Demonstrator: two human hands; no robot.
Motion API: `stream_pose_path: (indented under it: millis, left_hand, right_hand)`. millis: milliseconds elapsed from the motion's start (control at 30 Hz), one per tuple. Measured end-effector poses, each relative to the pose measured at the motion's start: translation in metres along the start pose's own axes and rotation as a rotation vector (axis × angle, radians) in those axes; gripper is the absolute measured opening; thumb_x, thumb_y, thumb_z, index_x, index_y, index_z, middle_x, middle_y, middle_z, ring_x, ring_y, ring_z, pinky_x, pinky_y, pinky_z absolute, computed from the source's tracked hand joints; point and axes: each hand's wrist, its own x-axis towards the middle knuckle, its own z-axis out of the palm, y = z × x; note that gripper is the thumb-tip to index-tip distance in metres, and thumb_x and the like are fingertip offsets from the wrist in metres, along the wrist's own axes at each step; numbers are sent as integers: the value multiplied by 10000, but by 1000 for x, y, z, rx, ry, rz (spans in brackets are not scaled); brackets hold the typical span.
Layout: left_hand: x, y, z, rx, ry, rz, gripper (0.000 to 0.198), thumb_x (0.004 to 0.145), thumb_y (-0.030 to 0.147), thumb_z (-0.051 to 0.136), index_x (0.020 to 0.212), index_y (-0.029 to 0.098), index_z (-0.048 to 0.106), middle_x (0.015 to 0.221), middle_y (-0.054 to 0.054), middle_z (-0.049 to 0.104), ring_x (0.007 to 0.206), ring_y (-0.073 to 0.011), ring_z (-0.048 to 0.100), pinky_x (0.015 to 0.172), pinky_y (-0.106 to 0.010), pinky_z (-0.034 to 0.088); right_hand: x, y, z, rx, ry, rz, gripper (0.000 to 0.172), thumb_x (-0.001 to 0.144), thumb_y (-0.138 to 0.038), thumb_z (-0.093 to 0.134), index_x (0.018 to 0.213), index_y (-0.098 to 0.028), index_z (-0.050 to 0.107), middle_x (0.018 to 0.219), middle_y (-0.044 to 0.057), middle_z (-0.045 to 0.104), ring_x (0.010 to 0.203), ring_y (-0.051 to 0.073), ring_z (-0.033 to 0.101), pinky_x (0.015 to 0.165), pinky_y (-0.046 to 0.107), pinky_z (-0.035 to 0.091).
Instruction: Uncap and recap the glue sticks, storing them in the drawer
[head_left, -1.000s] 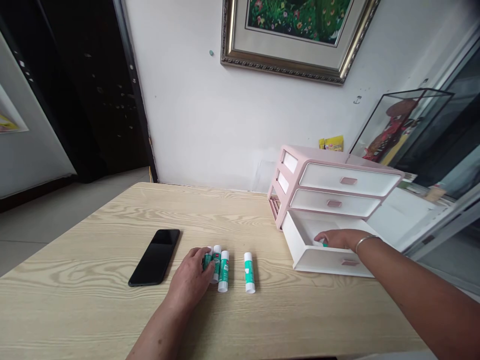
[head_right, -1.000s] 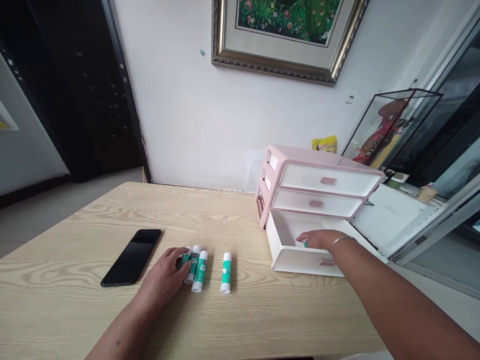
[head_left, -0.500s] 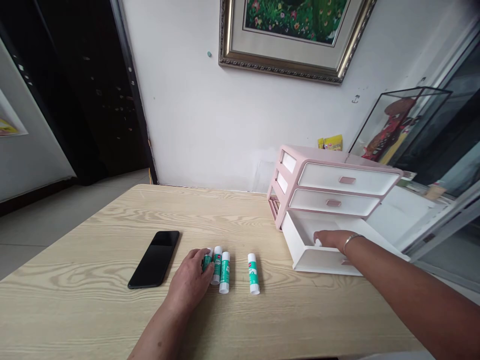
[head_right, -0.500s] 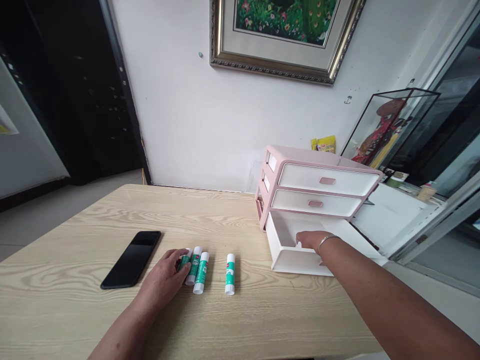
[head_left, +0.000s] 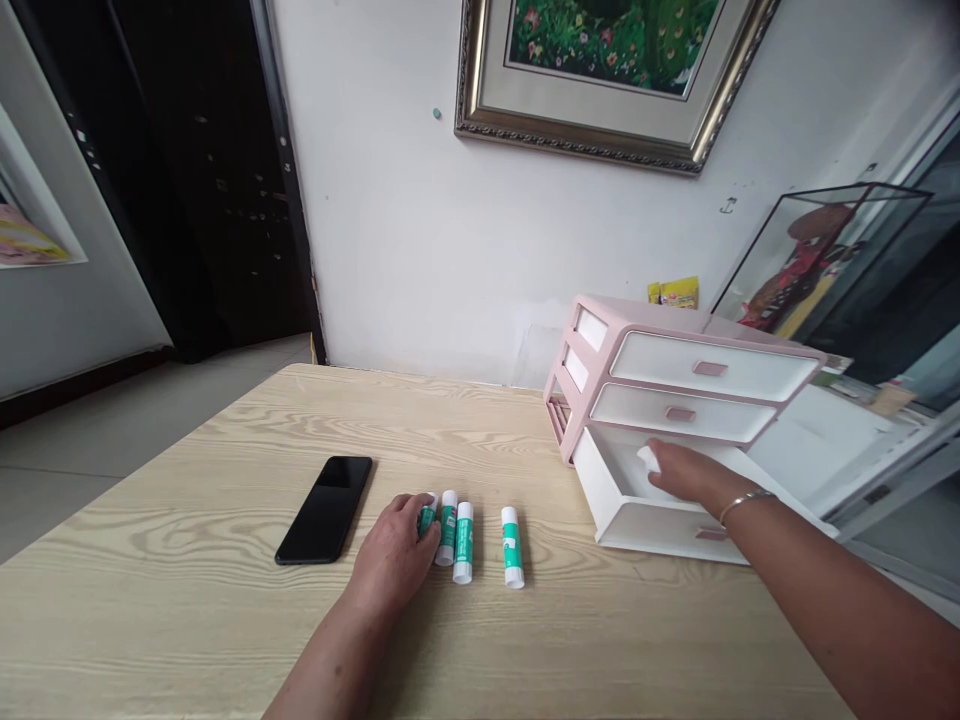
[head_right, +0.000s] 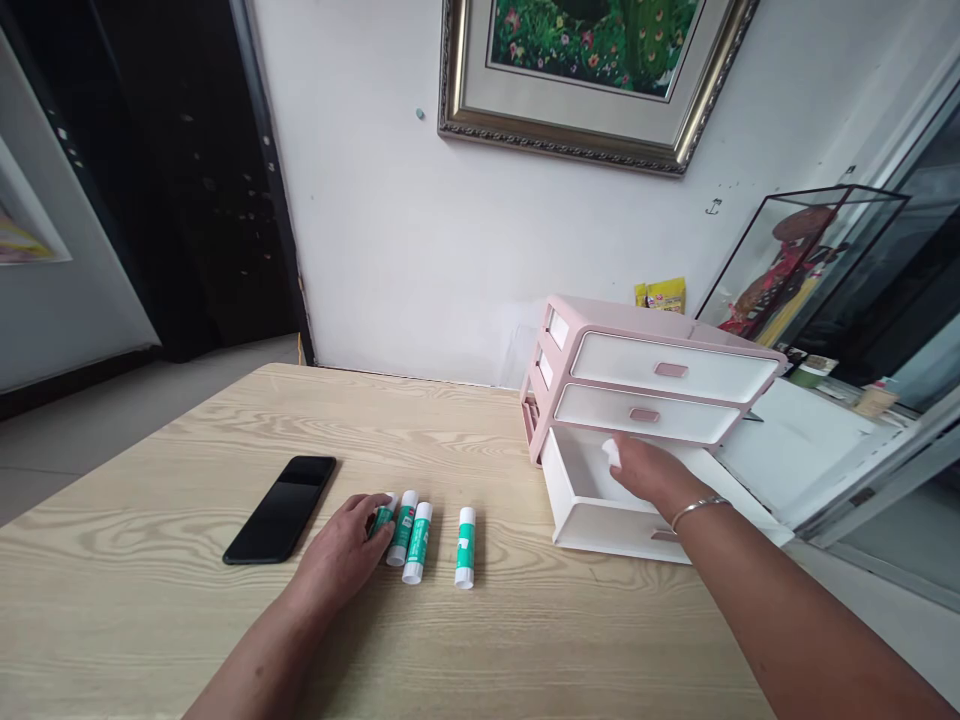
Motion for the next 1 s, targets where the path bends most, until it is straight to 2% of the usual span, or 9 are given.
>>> stream_pose_path:
  millis: [133,200,233,333,433,500,633,867,1000]
  left_hand:
    - [-1,3,-3,18,-5,1,350,929,267,531,1249,192,650,1290,-119,662,1193,-247,626,1036,-352,437]
    - [-1,3,-3,18,-5,4,351,934,276,524,1249,186,650,1299,-122,656,1199,-252,623,1044,-355,436]
    - [-1,2,-2,16,-5,5,354,938,282,518,1251,182,649,1302,-125,653,1201,-256,622,1045,-359,437]
    - [0,-2,2,-3,2,10,361,946,307,511,1255,177,644,1302,-128,647,1198,-273,620,1041,-381,444]
    - [-1,-6,5,-19,18,16,362,945,315,519,1257,179,641,1292,-124,650,1183,-272,629,1037,-386,449]
    - [-2,-7,5,-14,21,17,361,944,304,517,1259,177,639,1291,-123,650,1160,-260,644,1020,-376,462]
    - [-3,-7,3,-15,27,10,349,941,282,510,1248,187,647,1271,-117,659,1103,-237,671,960,-354,494]
    - [-4,-6,2,-25,23,27,356,927,301,527,1240,188,653,1284,-118,651,1087,-237,679,952,-361,513]
    - [-4,-4,1,-25,12,44,345,923,311,523,1223,201,653,1297,-113,646,1176,-252,648,1026,-376,488]
  right_hand:
    - [-33,-22,-38,66,165,86,432,920,-351,550,1318,-186,579,976,126,728,854,293,696,685,340,480]
    - [-62,-49,-50,387,289,118,468,890,-397,606,1321,-215,580,966,105,735,843,265,700,681,318,506]
    - [-79,-66,-52,564,300,98,479,872,-413,633,1313,-230,588,943,89,739,823,251,703,670,310,520]
    - [-119,-121,-40,1031,178,63,484,800,-427,713,1237,-232,632,819,48,735,710,225,702,589,303,547]
    - [-134,-165,-9,1263,-124,104,425,787,-396,714,1160,-205,641,723,15,711,620,204,695,545,300,557]
    - [-130,-185,14,1236,-206,143,347,809,-342,675,1120,-194,640,740,19,718,642,195,705,579,296,566]
    - [-113,-212,47,1016,-165,111,249,767,-257,698,1010,-205,679,912,64,771,841,225,739,742,315,575]
    - [-106,-233,78,978,-110,35,473,792,-298,683,1247,-169,662,1260,133,714,1145,277,673,1002,391,504]
    - [-110,-230,83,1042,-123,67,539,848,-352,627,1367,-211,600,1286,105,701,1194,265,652,933,357,546]
